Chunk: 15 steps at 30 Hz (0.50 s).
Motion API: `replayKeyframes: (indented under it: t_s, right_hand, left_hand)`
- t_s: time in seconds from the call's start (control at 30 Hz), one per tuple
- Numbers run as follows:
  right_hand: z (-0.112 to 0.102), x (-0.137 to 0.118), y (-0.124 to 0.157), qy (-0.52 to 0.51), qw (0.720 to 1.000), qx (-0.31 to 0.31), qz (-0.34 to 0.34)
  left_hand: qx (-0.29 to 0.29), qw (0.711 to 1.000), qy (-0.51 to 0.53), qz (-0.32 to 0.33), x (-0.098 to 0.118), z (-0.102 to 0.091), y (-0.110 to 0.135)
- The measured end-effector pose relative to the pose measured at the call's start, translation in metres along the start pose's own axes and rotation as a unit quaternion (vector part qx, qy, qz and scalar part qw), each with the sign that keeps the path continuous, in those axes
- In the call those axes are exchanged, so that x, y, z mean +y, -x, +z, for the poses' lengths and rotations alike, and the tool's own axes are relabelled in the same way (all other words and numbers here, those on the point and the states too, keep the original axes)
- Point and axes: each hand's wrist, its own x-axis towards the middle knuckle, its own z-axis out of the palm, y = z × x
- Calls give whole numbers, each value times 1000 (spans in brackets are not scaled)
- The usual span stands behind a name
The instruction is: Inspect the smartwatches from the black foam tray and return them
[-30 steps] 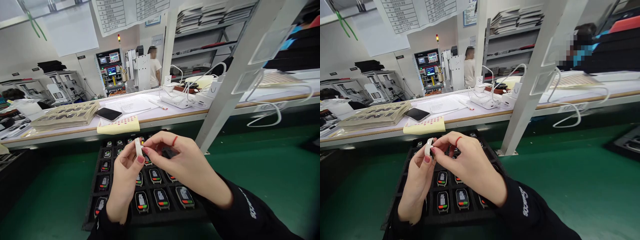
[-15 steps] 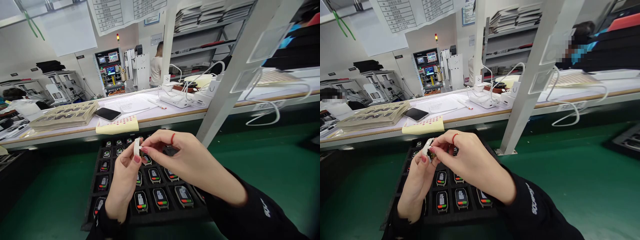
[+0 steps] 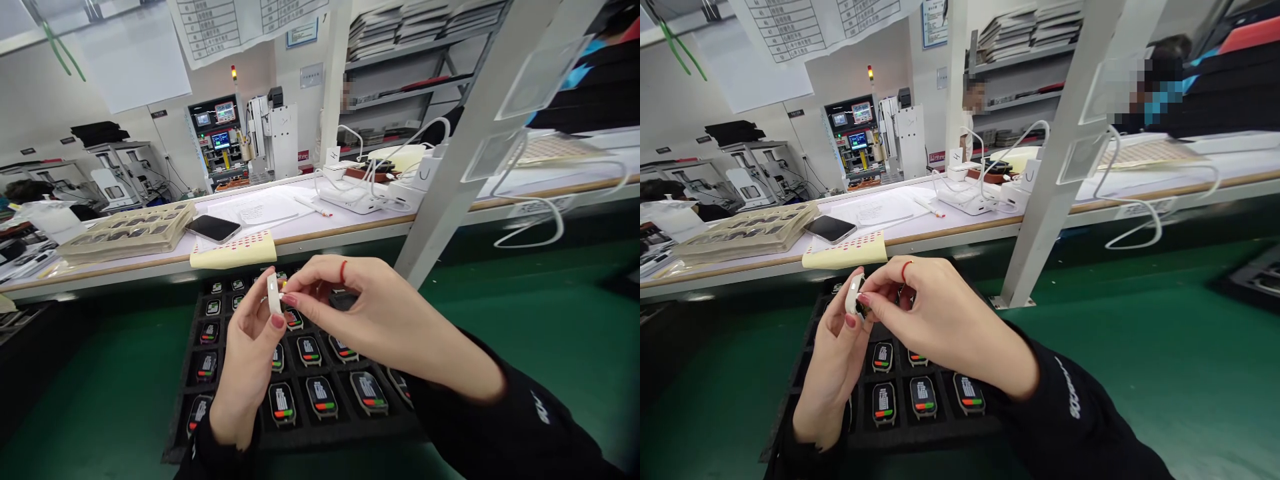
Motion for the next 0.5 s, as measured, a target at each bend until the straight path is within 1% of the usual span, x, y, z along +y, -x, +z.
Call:
replayKeyframes:
  t_s: [0.13, 0.23, 0.33, 0.5]
  right_hand:
    - [2, 1, 0, -31, 999, -2, 8]
    - [9, 3, 2, -59, 998, 13, 28]
    - [18, 5, 10, -71, 995, 63, 32]
    - [30, 8, 30, -44, 984, 173, 0]
  left_hand:
    - [3, 1000, 11, 5, 3, 0, 2]
    - [-4, 1000, 28, 0, 4, 1, 3]
    - [-22, 999, 42, -20, 5, 3, 3]
    - [-55, 996, 34, -55, 2, 5, 5]
